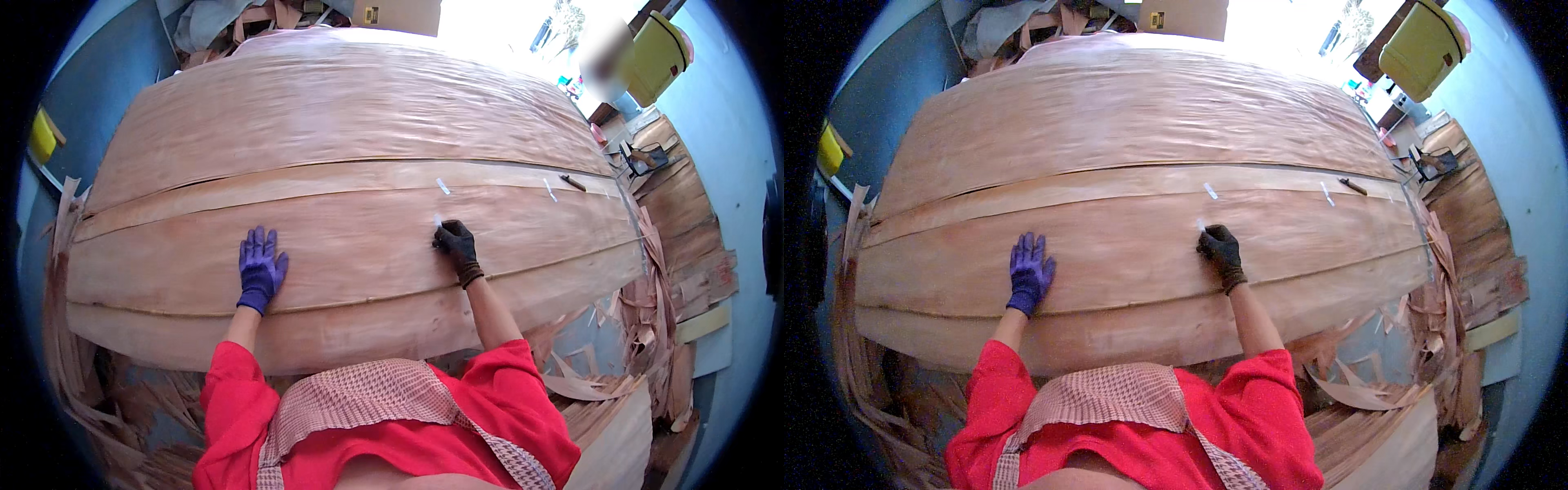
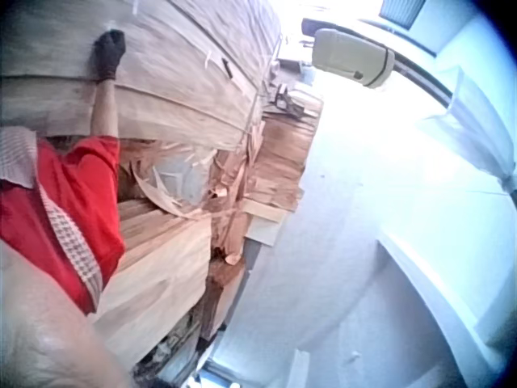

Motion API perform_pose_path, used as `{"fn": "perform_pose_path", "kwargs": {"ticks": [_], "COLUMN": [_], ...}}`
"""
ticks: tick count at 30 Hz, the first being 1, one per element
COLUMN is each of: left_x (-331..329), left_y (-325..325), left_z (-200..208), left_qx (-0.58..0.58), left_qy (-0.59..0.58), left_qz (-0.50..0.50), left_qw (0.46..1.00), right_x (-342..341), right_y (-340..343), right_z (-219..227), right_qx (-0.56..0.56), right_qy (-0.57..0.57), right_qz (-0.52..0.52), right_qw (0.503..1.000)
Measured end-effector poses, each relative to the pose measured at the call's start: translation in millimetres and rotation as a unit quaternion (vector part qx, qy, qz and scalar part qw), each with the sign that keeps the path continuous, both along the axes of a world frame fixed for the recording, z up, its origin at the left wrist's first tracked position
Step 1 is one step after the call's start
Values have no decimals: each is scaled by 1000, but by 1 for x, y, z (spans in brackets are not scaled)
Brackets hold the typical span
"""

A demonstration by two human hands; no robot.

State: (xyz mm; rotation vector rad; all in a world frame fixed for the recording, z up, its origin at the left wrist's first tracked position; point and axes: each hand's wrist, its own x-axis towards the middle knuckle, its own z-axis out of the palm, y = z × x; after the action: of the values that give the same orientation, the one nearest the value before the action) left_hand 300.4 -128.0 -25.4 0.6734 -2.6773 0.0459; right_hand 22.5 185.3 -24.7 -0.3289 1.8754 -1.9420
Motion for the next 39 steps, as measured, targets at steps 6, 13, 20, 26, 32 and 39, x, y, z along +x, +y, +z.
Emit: {"fn": "perform_pose_path", "kwargs": {"ticks": [6, 13, 20, 26, 32, 39], "left_x": [-1, 1, 5, 4, -10, -34], "left_y": [-2, -8, -19, -57, -77, -126], "left_z": [2, 0, -3, -5, -3, 5], "left_qx": [-3, 8, 45, 38, 47, 11], "left_qy": [1, 12, 53, 102, 75, 49], "left_qz": [-6, -3, -47, -206, -155, -83], "left_qw": [1000, 1000, 996, 973, 984, 995], "right_x": [3, 40, 92, 130, 131, 123], "right_y": [-2, -29, -74, -101, -142, -214], "right_z": [12, 41, 46, 63, 69, 63], "right_qx": [-6, 6, 32, 61, 81, 57], "right_qy": [-4, 24, 23, 33, -2, -21], "right_qz": [-1, -10, -3, 21, 105, 247], "right_qw": [1000, 1000, 999, 997, 991, 967]}}
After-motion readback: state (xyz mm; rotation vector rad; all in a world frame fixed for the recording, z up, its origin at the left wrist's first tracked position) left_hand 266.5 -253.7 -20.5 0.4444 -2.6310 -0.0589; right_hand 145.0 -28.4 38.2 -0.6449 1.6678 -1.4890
